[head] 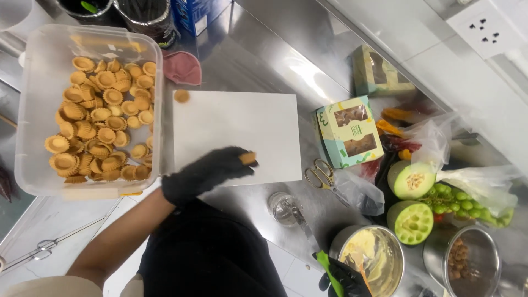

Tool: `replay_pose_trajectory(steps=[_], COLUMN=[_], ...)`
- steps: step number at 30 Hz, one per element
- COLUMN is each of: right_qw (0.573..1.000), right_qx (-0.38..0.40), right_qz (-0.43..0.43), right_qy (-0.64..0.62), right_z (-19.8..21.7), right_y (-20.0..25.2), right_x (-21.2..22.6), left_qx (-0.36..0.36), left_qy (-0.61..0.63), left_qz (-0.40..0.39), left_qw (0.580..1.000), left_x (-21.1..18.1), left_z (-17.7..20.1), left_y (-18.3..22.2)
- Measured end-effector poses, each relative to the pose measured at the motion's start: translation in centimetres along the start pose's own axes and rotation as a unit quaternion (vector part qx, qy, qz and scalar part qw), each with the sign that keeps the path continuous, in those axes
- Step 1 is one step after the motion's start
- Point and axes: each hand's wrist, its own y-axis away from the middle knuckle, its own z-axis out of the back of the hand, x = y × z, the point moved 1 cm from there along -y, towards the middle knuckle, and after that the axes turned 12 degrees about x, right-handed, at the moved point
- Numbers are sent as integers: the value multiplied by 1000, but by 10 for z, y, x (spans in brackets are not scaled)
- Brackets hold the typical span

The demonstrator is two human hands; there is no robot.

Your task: Arranging small baked pastry tart shells in rows on a clean board at a commercial kitchen workstation.

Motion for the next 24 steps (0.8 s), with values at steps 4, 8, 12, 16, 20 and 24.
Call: replay_pose_trajectory(steps=[4, 8, 12, 16, 20, 24], right_qw=[990, 973, 978, 974, 974, 967], right_qx=[-7, -16, -94, -111, -160, -185], right_qz=[26, 49, 56, 73, 4, 146], right_qy=[-136, -226, -175, -184, -163, -99], right_z=[-18, -50, -106, -159, -191, -192], right_y=[1, 16, 25, 25, 14, -3], right_x=[1, 7, 31, 62, 61, 12], left_qx=[79, 99, 15, 8, 22, 23], left_qy=[384, -79, 403, 349, 316, 213], left_qz=[85, -89, 211, 216, 198, 201], left_qw=[916, 988, 890, 912, 928, 956], left_x=[135, 222, 229, 227, 260, 262], left_z=[-54, -86, -111, -121, -119, -112], left_y=[-42, -63, -74, -78, -80, -78])
